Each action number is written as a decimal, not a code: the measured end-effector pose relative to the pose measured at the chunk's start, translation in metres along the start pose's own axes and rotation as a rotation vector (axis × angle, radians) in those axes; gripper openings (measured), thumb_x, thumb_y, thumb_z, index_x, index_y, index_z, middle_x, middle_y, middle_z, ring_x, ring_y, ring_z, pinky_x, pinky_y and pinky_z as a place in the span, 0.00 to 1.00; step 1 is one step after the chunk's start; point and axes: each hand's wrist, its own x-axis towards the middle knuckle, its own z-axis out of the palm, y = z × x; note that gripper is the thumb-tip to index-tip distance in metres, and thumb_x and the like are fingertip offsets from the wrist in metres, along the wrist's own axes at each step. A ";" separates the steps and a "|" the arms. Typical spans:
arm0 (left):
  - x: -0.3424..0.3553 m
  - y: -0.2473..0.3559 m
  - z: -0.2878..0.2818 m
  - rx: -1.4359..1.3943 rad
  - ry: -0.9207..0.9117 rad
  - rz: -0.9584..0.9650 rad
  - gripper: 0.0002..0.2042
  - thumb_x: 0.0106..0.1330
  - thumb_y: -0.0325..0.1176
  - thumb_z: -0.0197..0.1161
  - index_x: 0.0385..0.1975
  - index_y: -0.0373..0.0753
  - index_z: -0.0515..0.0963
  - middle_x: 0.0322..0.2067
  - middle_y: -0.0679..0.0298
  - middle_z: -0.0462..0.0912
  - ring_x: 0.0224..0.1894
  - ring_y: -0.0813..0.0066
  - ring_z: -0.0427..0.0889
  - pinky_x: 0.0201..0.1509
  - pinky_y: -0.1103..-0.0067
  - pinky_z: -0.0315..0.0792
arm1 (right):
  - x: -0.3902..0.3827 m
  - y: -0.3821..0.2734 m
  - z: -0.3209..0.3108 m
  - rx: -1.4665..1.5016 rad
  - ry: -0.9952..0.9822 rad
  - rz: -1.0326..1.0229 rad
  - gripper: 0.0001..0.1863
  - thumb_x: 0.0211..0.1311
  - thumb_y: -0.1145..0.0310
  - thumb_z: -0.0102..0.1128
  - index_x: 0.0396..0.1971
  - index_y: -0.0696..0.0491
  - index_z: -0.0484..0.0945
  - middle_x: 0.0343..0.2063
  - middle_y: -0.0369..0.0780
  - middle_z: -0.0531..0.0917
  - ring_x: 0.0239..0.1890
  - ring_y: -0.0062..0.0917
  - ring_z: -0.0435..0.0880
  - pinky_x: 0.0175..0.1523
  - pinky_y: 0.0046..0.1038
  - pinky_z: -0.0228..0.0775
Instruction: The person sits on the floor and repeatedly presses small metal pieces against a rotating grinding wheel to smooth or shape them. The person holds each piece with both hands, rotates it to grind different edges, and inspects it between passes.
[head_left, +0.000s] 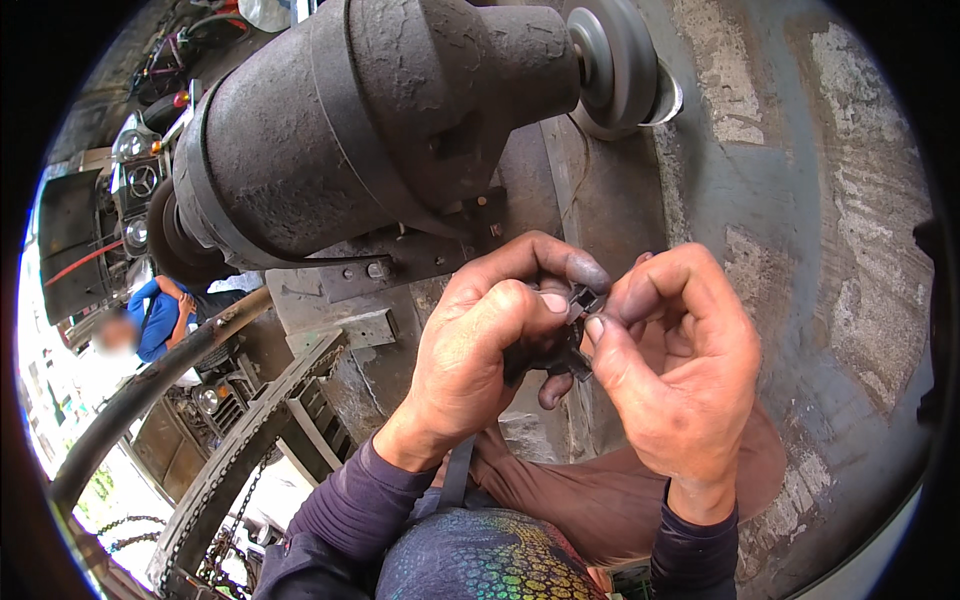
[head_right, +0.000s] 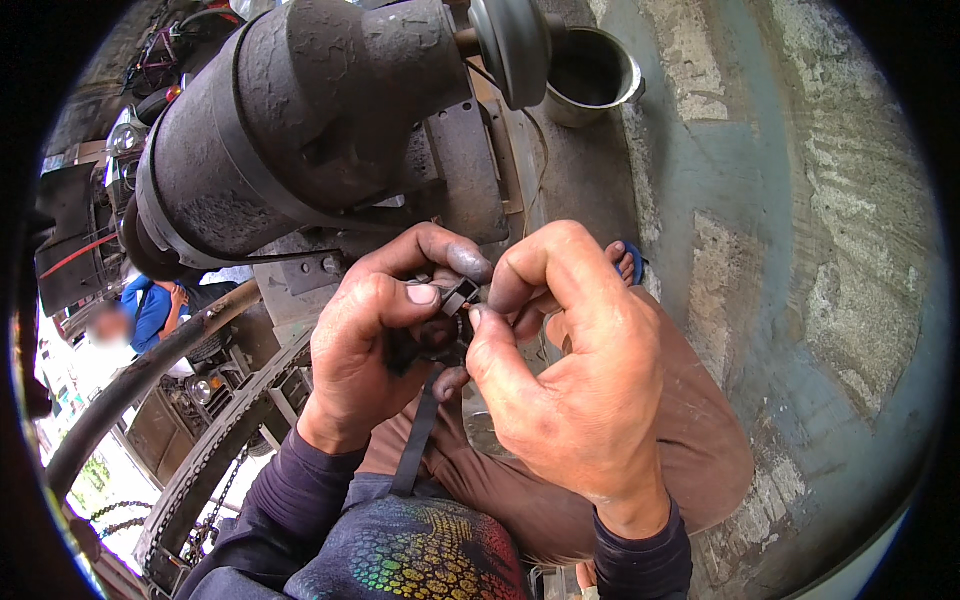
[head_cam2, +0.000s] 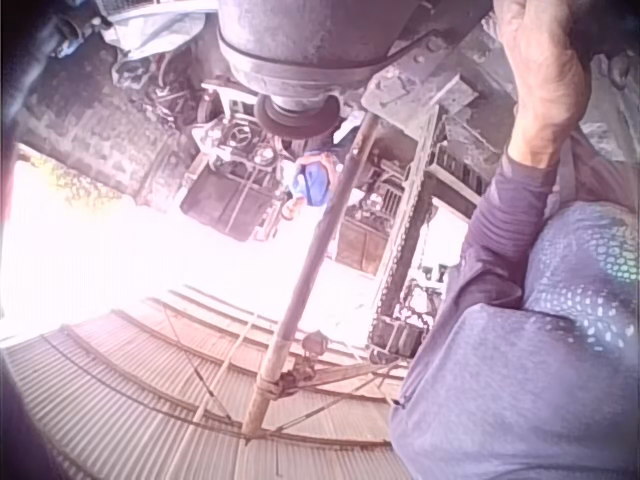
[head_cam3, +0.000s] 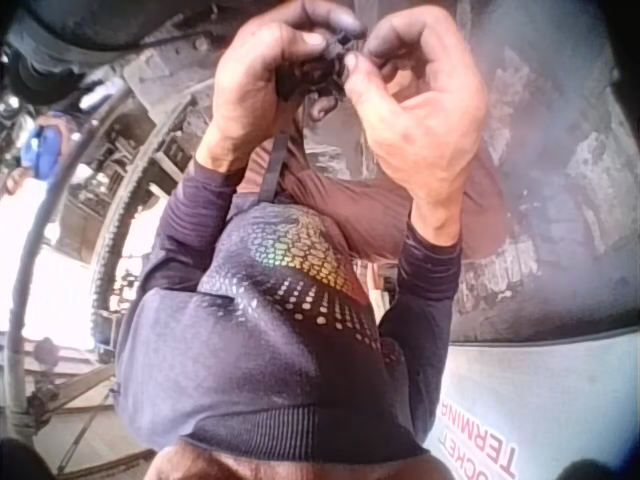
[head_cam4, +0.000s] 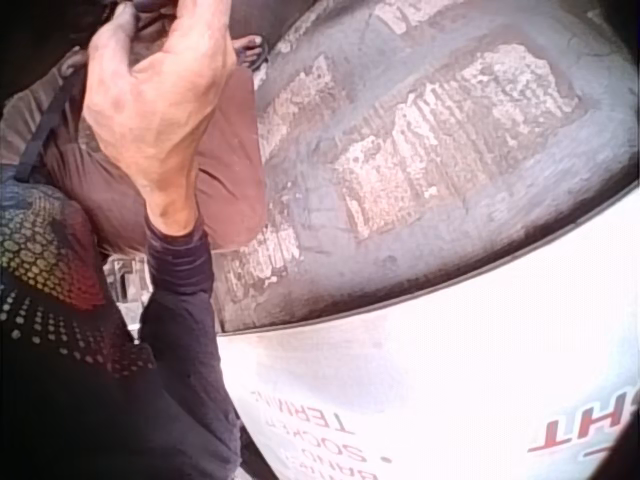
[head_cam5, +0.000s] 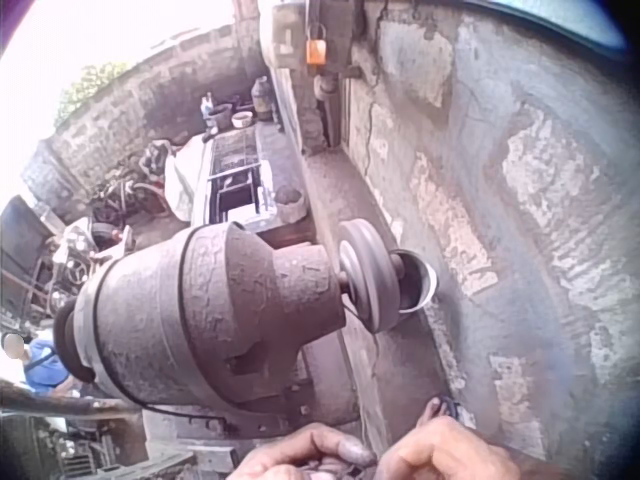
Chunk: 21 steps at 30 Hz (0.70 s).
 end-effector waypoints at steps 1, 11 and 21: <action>0.000 0.000 0.000 -0.002 0.000 0.002 0.16 0.64 0.30 0.52 0.48 0.28 0.75 0.29 0.66 0.77 0.28 0.83 0.75 0.23 0.82 0.71 | 0.000 0.000 -0.002 -0.018 -0.004 -0.004 0.10 0.49 0.86 0.62 0.30 0.56 0.73 0.24 0.32 0.77 0.25 0.12 0.73 0.31 0.18 0.65; 0.000 -0.002 -0.001 0.026 0.008 0.010 0.16 0.65 0.31 0.51 0.48 0.28 0.75 0.29 0.65 0.78 0.26 0.83 0.74 0.22 0.82 0.71 | 0.000 0.000 0.001 0.009 -0.013 -0.014 0.10 0.50 0.86 0.62 0.30 0.57 0.74 0.24 0.33 0.76 0.26 0.12 0.74 0.32 0.17 0.66; 0.001 -0.003 -0.002 0.001 0.008 0.008 0.16 0.65 0.31 0.50 0.48 0.29 0.75 0.32 0.63 0.80 0.31 0.81 0.78 0.24 0.83 0.72 | 0.001 -0.001 -0.001 -0.007 -0.043 -0.003 0.10 0.50 0.86 0.62 0.29 0.57 0.73 0.24 0.33 0.76 0.26 0.13 0.75 0.32 0.18 0.67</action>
